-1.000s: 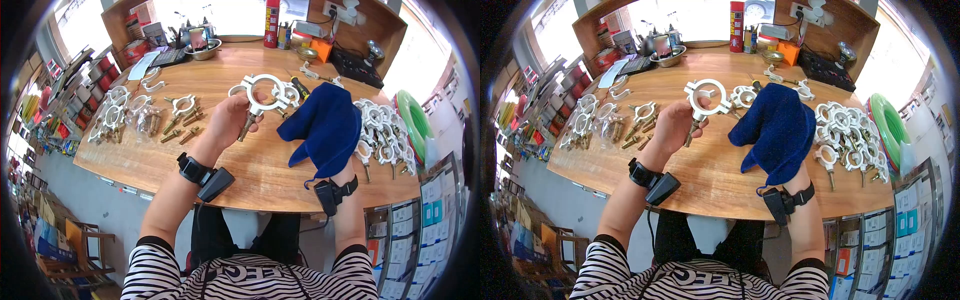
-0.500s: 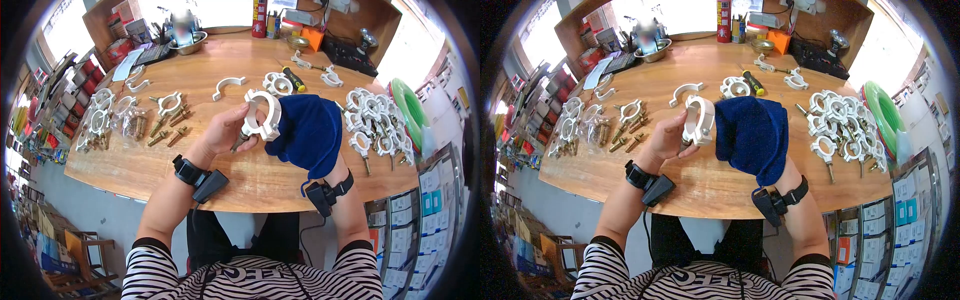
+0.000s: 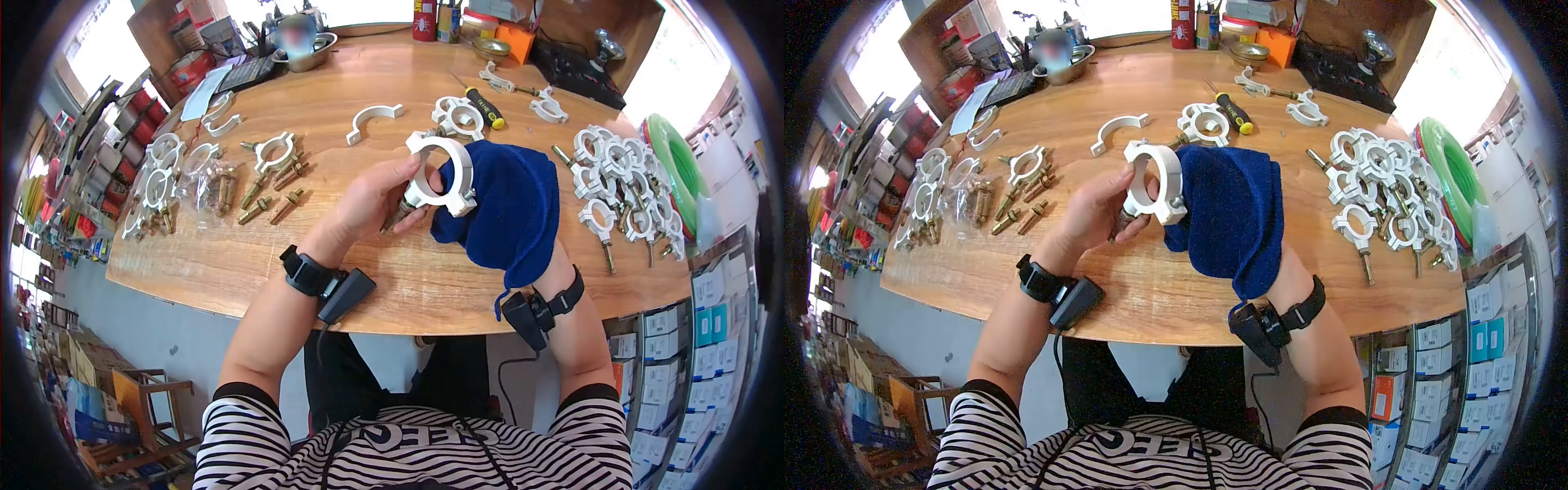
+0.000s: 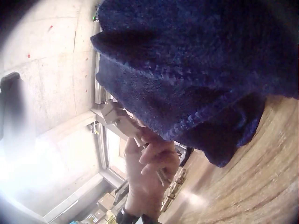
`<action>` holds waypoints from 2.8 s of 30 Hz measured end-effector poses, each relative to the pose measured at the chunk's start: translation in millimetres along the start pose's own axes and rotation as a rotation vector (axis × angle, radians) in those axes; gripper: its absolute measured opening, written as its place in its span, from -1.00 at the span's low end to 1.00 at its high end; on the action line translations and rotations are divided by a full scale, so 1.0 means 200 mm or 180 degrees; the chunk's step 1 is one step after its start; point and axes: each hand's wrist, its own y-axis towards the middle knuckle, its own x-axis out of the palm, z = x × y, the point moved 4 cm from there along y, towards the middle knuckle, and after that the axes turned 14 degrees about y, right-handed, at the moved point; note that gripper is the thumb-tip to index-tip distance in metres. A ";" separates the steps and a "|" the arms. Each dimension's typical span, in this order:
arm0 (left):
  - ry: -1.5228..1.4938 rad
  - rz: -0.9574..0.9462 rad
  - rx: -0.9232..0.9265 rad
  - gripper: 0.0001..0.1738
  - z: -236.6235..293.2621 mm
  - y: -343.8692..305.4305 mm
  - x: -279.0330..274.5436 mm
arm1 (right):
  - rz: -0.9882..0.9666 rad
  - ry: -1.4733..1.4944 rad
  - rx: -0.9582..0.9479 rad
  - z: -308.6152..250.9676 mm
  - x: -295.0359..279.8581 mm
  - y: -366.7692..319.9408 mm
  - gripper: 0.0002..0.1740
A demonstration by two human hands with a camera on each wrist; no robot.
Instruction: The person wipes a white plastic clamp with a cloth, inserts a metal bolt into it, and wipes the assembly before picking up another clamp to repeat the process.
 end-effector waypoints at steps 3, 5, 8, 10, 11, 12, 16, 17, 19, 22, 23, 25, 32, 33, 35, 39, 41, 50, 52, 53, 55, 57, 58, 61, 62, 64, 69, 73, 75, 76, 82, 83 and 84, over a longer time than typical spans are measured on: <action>0.0043 0.0074 -0.0095 -0.53 0.01 -0.01 0.02 | -0.0164 -0.0217 -0.0132 -0.05 -0.01 0.03 -0.52; 0.0026 0.0154 -0.0172 -0.54 0.03 -0.02 0.03 | -0.0317 -0.0336 -0.0228 -0.06 0.00 0.03 -0.51; 0.0192 0.0153 -0.0238 -0.56 0.03 -0.03 0.03 | -0.0208 -0.0216 -0.0425 -0.06 0.01 0.02 -0.56; 0.0492 -0.0016 -0.0273 -0.57 0.02 -0.03 0.04 | -0.0105 -0.0508 -0.0318 -0.09 0.00 0.04 -0.66; 0.0491 -0.0013 -0.0272 -0.57 0.03 -0.03 0.05 | -0.0108 -0.0507 -0.0319 -0.09 0.01 0.04 -0.66; 0.0413 -0.0045 -0.0295 -0.57 0.03 -0.03 0.06 | 0.0005 -0.0365 -0.0249 -0.08 0.02 0.04 -0.66; -0.0237 -0.0108 -0.0041 -0.56 0.03 -0.02 0.06 | 0.0562 -0.0545 -0.0008 0.00 0.01 0.03 -0.68; -0.0232 -0.0097 -0.0030 -0.56 0.04 -0.01 0.05 | 0.0555 -0.0543 -0.0023 -0.01 0.00 0.03 -0.68; -0.0733 0.0790 -0.0123 -0.56 0.04 -0.02 -0.01 | 0.0114 -0.1154 0.0085 -0.05 0.01 0.04 -0.66; -0.0803 0.0972 -0.0043 -0.57 0.05 -0.02 -0.03 | -0.0339 -0.1491 0.0095 0.00 0.06 0.04 -0.69; -0.0840 0.1054 -0.0018 -0.58 0.05 -0.02 -0.04 | -0.0193 -0.1581 -0.0030 0.01 0.08 0.02 -0.70; -0.0759 0.0997 -0.0006 -0.58 0.04 -0.02 -0.03 | -0.0245 -0.1314 -0.0058 0.05 0.09 -0.01 -0.68; -0.0599 0.0760 -0.0177 -0.59 -0.01 -0.01 0.00 | -0.0003 0.3159 0.1607 0.33 0.17 -0.16 -0.72; -0.0601 0.0762 -0.0174 -0.59 -0.01 -0.01 0.00 | -0.0007 0.3157 0.1607 0.34 0.16 -0.16 -0.72; -0.0947 0.0943 -0.0489 -0.60 -0.02 -0.01 -0.01 | 0.0375 0.5625 0.2757 0.36 0.18 -0.19 -0.63; -0.1089 0.0832 -0.0352 -0.61 -0.01 -0.01 -0.02 | 0.0275 0.5631 0.2193 0.35 0.20 -0.18 -0.59; -0.0745 0.1063 -0.0116 -0.61 0.02 -0.02 -0.01 | -0.0278 0.1790 0.0773 0.27 0.16 -0.15 -0.58; 0.0529 0.1330 0.0136 -0.61 0.05 -0.03 0.02 | -0.0096 0.2388 0.0858 0.41 0.19 -0.16 -0.67; 0.0699 0.1339 0.0234 -0.61 0.05 -0.03 0.02 | -0.0428 0.0849 0.0701 0.26 0.15 -0.09 -0.69; 0.0705 0.1356 0.0235 -0.61 0.04 -0.03 0.01 | -0.0713 -0.0705 0.0535 0.21 0.14 -0.06 -0.70; 0.0509 0.1303 0.0230 -0.59 0.03 -0.02 0.00 | -0.0371 0.0618 0.0841 0.33 0.17 -0.11 -0.73; 0.0082 0.1302 0.0197 -0.57 0.02 -0.01 -0.01 | -0.0001 0.1938 0.1142 0.39 0.18 -0.13 -0.75; -0.0347 0.1282 0.0164 -0.56 0.01 -0.01 -0.01 | -0.0013 0.1667 0.1059 0.37 0.19 -0.13 -0.76; -0.0437 0.1256 0.0179 -0.53 0.02 -0.01 -0.01 | -0.0022 0.0770 0.0825 0.28 0.17 -0.09 -0.79; -0.0386 0.1175 0.0264 -0.53 0.02 -0.01 -0.02 | -0.0024 0.0465 0.0742 0.25 0.16 -0.07 -0.80; -0.0383 0.1162 0.0262 -0.54 0.03 -0.01 -0.01 | -0.0047 -0.0114 0.0579 0.21 0.16 -0.05 -0.81; -0.0177 0.1296 0.0275 -0.59 0.05 -0.02 0.01 | 0.0161 -0.0646 -0.0090 0.15 0.14 -0.05 -0.85; 0.0406 0.1345 0.0182 -0.61 0.01 -0.02 0.00 | -0.0266 0.0734 0.0909 0.38 0.20 -0.11 -0.75; 0.0137 0.1252 0.0133 -0.61 0.00 -0.01 0.00 | -0.0045 0.2365 0.1175 0.43 0.23 -0.15 -0.75; 0.0131 0.1246 0.0138 -0.61 0.00 -0.01 0.00 | 0.0288 0.3370 0.1570 0.43 0.23 -0.16 -0.75; -0.0449 0.1163 0.0147 -0.57 0.00 -0.01 0.00 | -0.0005 0.3850 0.2014 0.17 0.16 -0.08 -0.71; -0.0459 0.1128 0.0124 -0.57 0.00 -0.01 0.00 | -0.0460 0.2447 0.1754 0.07 0.15 -0.02 -0.71; -0.0664 0.1128 0.0134 -0.59 0.02 -0.01 0.01 | -0.0867 0.1031 0.1468 -0.02 0.13 0.03 -0.71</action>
